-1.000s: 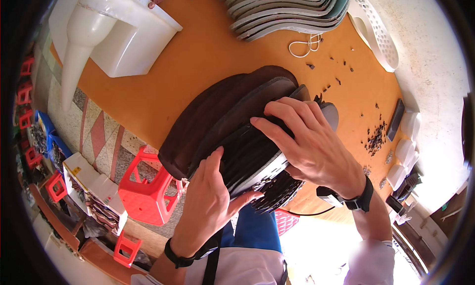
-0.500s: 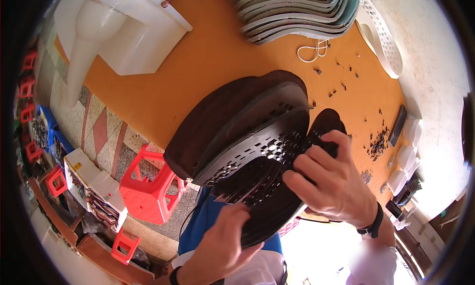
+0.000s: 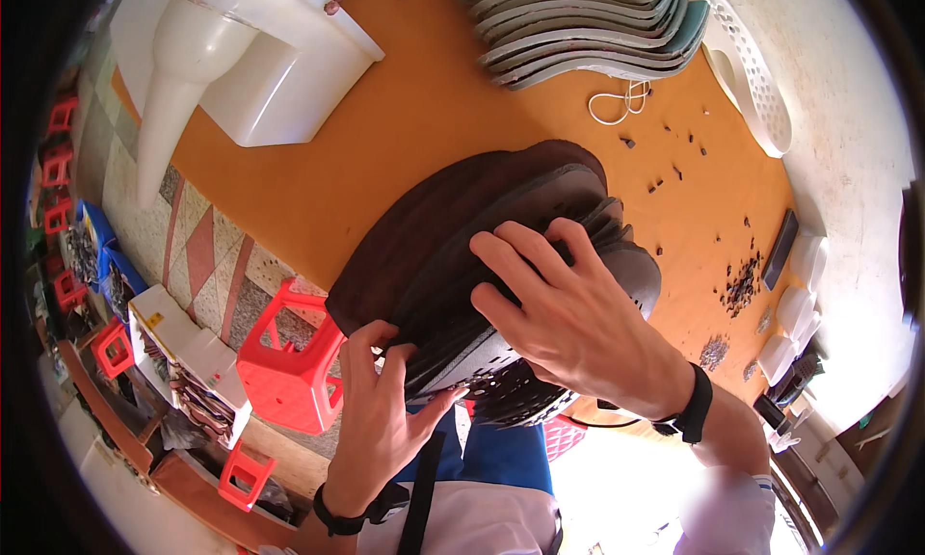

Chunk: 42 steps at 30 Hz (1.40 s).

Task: The recorder is organizing and bundling shoe upper components with elastic bands.

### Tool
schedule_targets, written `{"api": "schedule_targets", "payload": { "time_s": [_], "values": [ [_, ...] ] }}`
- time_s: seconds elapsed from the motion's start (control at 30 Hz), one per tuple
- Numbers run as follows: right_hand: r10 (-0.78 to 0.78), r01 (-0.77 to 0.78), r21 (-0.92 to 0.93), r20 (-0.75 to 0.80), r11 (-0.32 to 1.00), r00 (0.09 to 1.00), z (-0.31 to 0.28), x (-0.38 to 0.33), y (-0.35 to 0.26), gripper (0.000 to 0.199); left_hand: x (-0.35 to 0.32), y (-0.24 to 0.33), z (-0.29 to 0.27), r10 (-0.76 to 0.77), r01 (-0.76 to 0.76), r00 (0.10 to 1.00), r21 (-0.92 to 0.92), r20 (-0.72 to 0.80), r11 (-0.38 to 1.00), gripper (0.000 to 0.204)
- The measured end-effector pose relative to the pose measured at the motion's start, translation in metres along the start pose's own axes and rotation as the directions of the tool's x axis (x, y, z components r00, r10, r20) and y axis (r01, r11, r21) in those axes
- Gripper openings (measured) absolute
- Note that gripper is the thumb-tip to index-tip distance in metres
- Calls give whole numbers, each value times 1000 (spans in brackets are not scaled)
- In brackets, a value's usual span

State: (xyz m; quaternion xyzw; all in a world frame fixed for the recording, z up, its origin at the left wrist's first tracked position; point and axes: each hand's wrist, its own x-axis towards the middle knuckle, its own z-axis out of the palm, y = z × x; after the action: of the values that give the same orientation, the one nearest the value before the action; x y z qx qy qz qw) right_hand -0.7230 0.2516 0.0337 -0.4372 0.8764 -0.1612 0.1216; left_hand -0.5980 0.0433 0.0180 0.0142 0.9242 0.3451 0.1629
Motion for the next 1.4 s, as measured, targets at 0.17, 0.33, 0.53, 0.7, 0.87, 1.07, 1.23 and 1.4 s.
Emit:
{"api": "schedule_targets", "payload": {
  "time_s": [0.17,0.33,0.53,0.7,0.87,1.07,1.23,1.4],
  "values": [
    [-25,25,-6,-2,1000,1000,3,-3,1,24,0,-7,-7,65,-63,991,-26,113,998,66],
    [-69,69,15,-2,998,998,8,-15,6,19,22,15,-14,89,-61,991,-249,102,967,75],
    [232,-235,3,-187,972,955,16,-34,-16,36,61,29,-6,80,-76,955,-25,286,997,76],
    [733,-590,443,-313,675,604,36,-85,-40,94,59,48,-12,-82,137,944,-154,321,978,62],
    [878,-539,715,-229,445,421,79,-119,-27,117,63,81,-17,29,96,891,-252,453,963,69],
    [718,-330,712,-344,619,605,63,-106,18,107,44,159,-22,-161,184,830,10,534,983,53],
    [693,-170,803,-362,572,623,83,-121,25,104,51,134,7,-42,190,812,-196,582,962,89],
    [728,-239,788,-344,567,594,79,-109,18,113,62,113,15,-128,489,836,-618,534,616,108]
  ]
}}
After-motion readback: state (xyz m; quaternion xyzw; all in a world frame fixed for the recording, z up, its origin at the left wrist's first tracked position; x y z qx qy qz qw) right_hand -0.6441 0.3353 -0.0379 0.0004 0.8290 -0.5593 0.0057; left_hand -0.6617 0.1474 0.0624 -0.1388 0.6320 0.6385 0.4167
